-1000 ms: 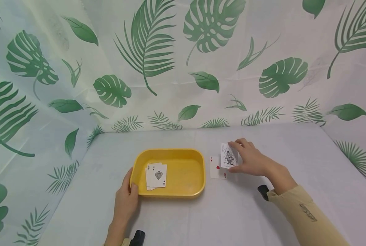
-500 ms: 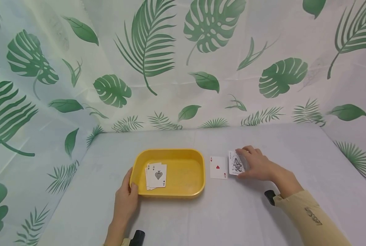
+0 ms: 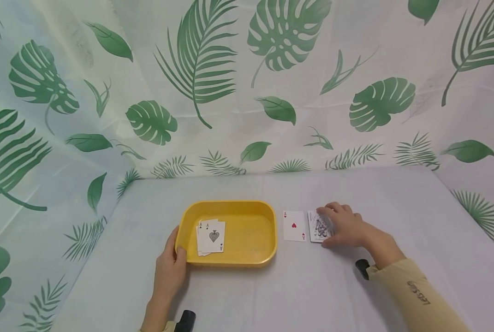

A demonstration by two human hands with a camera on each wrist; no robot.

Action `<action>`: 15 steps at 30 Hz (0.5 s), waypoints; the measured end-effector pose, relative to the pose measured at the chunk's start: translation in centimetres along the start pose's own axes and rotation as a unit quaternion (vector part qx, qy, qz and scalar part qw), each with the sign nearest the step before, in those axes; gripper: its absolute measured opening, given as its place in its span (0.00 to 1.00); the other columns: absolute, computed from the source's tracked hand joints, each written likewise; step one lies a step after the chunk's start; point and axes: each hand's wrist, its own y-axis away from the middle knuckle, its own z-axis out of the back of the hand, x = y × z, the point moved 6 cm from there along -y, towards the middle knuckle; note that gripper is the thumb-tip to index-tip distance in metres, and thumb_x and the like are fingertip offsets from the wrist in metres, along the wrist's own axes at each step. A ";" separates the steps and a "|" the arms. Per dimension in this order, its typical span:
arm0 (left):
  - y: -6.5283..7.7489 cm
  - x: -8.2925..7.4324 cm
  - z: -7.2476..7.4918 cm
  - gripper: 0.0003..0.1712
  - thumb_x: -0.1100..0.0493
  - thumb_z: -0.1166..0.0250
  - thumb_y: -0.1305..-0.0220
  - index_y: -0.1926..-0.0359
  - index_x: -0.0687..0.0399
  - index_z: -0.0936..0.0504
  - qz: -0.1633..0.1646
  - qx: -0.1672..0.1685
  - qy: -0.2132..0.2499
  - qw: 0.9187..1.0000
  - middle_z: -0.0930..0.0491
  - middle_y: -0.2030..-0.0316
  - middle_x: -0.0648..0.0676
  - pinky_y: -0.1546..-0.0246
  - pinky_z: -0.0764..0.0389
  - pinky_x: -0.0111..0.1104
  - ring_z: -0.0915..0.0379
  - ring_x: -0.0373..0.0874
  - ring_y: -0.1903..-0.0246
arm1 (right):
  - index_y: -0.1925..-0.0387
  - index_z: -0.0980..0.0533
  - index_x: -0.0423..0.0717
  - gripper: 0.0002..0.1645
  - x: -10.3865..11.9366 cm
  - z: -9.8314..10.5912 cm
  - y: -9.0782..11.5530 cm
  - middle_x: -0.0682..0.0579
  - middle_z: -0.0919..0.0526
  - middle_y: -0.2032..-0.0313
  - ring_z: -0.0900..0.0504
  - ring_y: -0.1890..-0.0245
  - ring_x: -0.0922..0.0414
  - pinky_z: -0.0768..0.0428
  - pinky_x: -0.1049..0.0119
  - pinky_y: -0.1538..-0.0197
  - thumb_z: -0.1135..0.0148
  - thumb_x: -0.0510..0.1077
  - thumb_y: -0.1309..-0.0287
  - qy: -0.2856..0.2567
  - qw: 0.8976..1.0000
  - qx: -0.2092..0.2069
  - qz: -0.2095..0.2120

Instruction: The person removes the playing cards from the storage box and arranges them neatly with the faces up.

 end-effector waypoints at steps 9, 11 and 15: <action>0.1 0.0 0.0 0.32 0.65 0.49 0.30 0.25 0.59 0.36 -0.005 -0.006 -0.002 1.000 0.27 0.33 0.58 0.42 0.24 0.46 0.24 0.46 0.53 | 0.36 0.27 0.43 0.48 0.2 -0.2 -0.1 0.34 0.33 0.39 0.37 0.41 0.30 0.35 0.26 0.51 0.18 0.51 0.60 0.007 1.000 0.007 -0.009; 0.1 0.0 0.0 0.32 0.65 0.49 0.30 0.25 0.60 0.36 -0.008 -0.008 -0.003 1.000 0.27 0.34 0.59 0.43 0.23 0.47 0.24 0.46 0.54 | 0.36 0.27 0.43 0.48 0.2 -0.2 -0.2 0.34 0.33 0.39 0.37 0.41 0.30 0.35 0.26 0.51 0.18 0.51 0.60 0.009 1.000 0.007 -0.009; 0.0 -0.1 0.0 0.32 0.64 0.49 0.30 0.25 0.60 0.36 -0.007 -0.008 -0.003 1.000 0.28 0.33 0.59 0.43 0.24 0.47 0.24 0.47 0.53 | 0.36 0.27 0.42 0.48 0.1 -0.2 -0.1 0.34 0.33 0.38 0.37 0.41 0.30 0.35 0.26 0.51 0.18 0.51 0.60 0.010 1.000 0.009 -0.012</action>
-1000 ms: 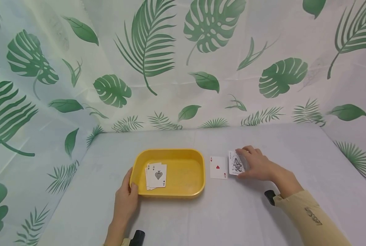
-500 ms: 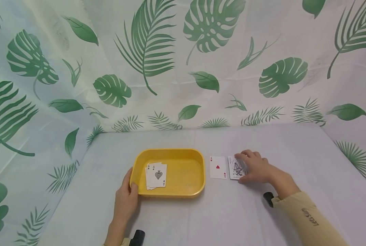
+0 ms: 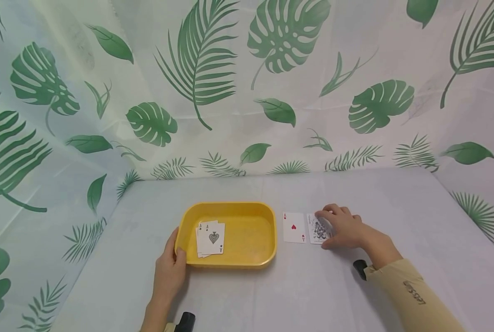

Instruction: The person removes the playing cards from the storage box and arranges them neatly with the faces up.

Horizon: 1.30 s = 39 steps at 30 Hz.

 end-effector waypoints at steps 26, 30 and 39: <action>0.0 0.0 0.1 0.32 0.65 0.48 0.29 0.25 0.60 0.36 -0.002 0.001 0.009 1.000 0.28 0.33 0.59 0.40 0.26 0.46 0.28 0.51 0.38 | 0.35 0.28 0.42 0.42 0.3 1.8 -0.6 0.33 0.31 0.40 0.35 0.42 0.29 0.32 0.25 0.51 0.27 0.59 0.46 0.011 1.000 -0.026 0.008; 0.1 0.0 0.0 0.32 0.65 0.48 0.29 0.25 0.60 0.36 -0.004 0.000 0.009 1.000 0.28 0.33 0.59 0.40 0.26 0.46 0.29 0.52 0.37 | 0.34 0.28 0.40 0.42 0.7 2.3 -0.8 0.32 0.31 0.39 0.35 0.41 0.29 0.31 0.26 0.49 0.29 0.58 0.44 0.009 0.999 -0.034 0.003; 0.0 0.1 0.1 0.32 0.65 0.48 0.30 0.26 0.61 0.35 -0.015 -0.007 0.007 1.000 0.27 0.34 0.60 0.42 0.25 0.47 0.27 0.53 0.39 | 0.31 0.32 0.41 0.40 2.4 3.6 -1.7 0.33 0.30 0.40 0.34 0.41 0.33 0.28 0.31 0.45 0.31 0.53 0.39 -0.018 0.997 -0.078 -0.002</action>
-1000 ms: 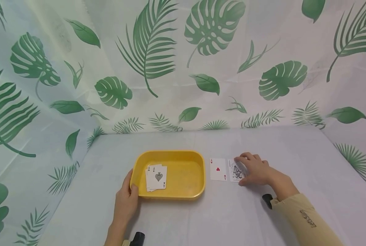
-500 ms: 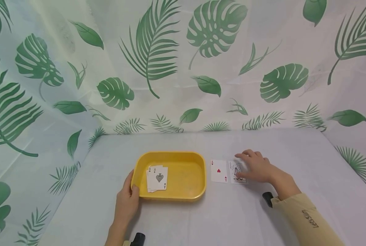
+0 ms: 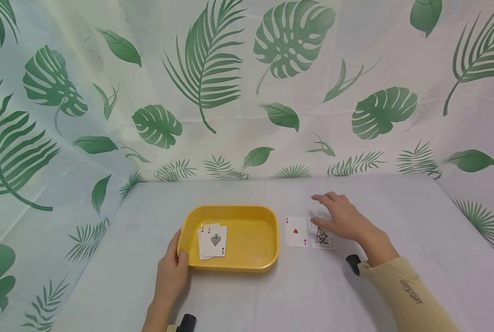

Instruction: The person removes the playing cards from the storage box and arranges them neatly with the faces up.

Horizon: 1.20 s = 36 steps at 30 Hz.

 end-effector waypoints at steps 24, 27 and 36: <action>-0.1 0.0 0.1 0.32 0.66 0.48 0.30 0.26 0.61 0.35 0.003 -0.002 0.005 1.000 0.26 0.34 0.59 0.43 0.23 0.46 0.23 0.47 0.48 | 0.26 0.39 0.44 0.44 8.3 0.3 -3.4 0.39 0.36 0.31 0.30 0.39 0.38 0.22 0.41 0.46 0.30 0.48 0.38 -0.109 0.989 -0.070 0.072; -0.1 0.0 0.1 0.32 0.66 0.48 0.30 0.25 0.60 0.36 0.005 0.000 0.005 1.000 0.27 0.34 0.59 0.43 0.24 0.45 0.23 0.47 0.49 | 0.26 0.38 0.45 0.44 9.5 0.2 -3.9 0.39 0.36 0.32 0.30 0.40 0.39 0.22 0.41 0.45 0.30 0.47 0.38 -0.112 0.988 -0.068 0.087; -0.1 -0.1 0.1 0.32 0.66 0.47 0.30 0.26 0.61 0.35 0.002 0.001 0.005 1.000 0.27 0.34 0.59 0.43 0.23 0.46 0.24 0.46 0.53 | 0.26 0.38 0.48 0.45 13.9 -0.3 -5.5 0.44 0.34 0.34 0.31 0.39 0.44 0.27 0.42 0.39 0.29 0.52 0.40 -0.114 0.983 -0.037 0.139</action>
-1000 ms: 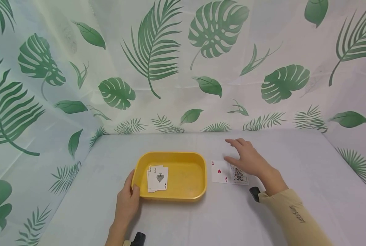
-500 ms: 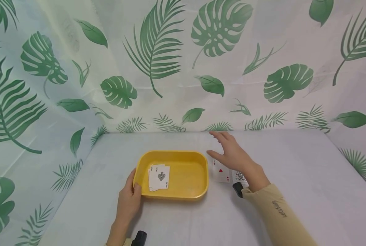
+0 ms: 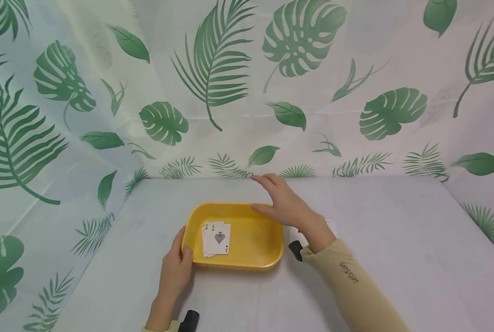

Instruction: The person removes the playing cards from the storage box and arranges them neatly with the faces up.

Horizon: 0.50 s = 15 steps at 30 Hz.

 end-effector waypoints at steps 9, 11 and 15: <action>0.0 0.0 -0.1 0.32 0.66 0.48 0.29 0.26 0.59 0.35 -0.007 0.002 0.002 1.000 0.27 0.34 0.59 0.43 0.24 0.46 0.24 0.45 0.51 | 0.25 0.38 0.50 0.45 2.5 -2.1 -1.9 0.43 0.38 0.30 0.38 0.32 0.43 0.33 0.41 0.34 0.30 0.54 0.39 0.007 0.999 0.040 0.034; -0.1 0.1 -0.1 0.32 0.66 0.48 0.29 0.26 0.59 0.35 -0.006 0.001 0.000 1.000 0.27 0.34 0.59 0.43 0.23 0.46 0.24 0.45 0.52 | 0.25 0.37 0.50 0.45 2.8 -2.7 -2.2 0.43 0.37 0.30 0.38 0.32 0.43 0.33 0.42 0.34 0.29 0.53 0.40 0.008 0.998 0.049 0.040; -0.1 0.1 0.0 0.32 0.66 0.47 0.30 0.26 0.59 0.35 -0.005 0.000 -0.003 1.000 0.26 0.34 0.59 0.45 0.22 0.46 0.25 0.44 0.56 | 0.25 0.37 0.49 0.46 3.3 -4.0 -2.8 0.43 0.35 0.31 0.37 0.33 0.44 0.33 0.45 0.33 0.29 0.53 0.41 0.015 0.996 0.071 0.053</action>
